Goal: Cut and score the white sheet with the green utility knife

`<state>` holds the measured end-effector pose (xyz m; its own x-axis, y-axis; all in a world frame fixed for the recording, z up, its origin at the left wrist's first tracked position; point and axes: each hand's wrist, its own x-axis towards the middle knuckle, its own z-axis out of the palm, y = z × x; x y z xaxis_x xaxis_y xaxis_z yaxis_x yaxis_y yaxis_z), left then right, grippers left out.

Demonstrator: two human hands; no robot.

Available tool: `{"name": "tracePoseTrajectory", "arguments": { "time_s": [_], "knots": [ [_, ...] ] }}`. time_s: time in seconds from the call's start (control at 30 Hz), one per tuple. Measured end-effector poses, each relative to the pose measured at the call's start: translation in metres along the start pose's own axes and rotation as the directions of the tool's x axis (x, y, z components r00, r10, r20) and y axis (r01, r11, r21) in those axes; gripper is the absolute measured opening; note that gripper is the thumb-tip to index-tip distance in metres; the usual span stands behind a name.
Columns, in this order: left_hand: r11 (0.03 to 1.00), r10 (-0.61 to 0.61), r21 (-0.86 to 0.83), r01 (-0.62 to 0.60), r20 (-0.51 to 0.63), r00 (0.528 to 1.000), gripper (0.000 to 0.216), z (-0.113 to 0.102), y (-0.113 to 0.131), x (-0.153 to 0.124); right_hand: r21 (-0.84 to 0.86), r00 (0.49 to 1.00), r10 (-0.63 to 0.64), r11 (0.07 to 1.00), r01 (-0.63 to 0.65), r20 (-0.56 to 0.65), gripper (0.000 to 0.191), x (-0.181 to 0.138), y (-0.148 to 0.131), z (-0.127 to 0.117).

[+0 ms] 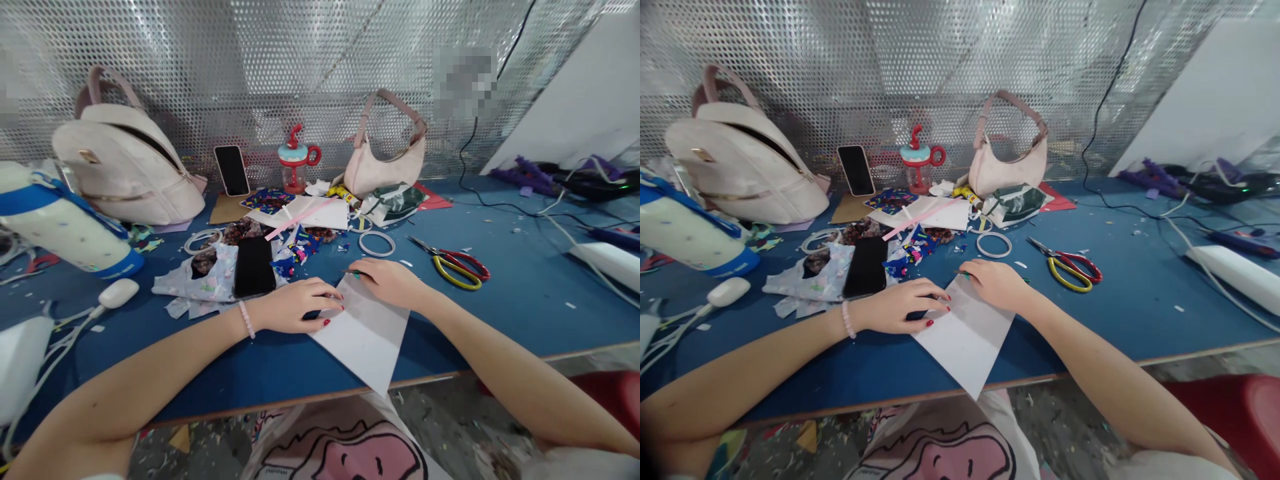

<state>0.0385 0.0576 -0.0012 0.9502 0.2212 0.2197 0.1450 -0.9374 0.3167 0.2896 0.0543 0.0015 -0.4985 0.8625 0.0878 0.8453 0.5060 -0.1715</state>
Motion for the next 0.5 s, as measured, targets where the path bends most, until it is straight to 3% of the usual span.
{"name": "tracePoseTrajectory", "arguments": {
  "time_s": [0.5],
  "knots": [
    [1.0,-0.013,-0.006,0.014,0.012,1.0,0.028,-0.0008,0.0001,0.0006,0.001,1.0,-0.013,1.0,0.013,-0.021,0.035,0.0,-0.0003,0.0006]
  ]
}}
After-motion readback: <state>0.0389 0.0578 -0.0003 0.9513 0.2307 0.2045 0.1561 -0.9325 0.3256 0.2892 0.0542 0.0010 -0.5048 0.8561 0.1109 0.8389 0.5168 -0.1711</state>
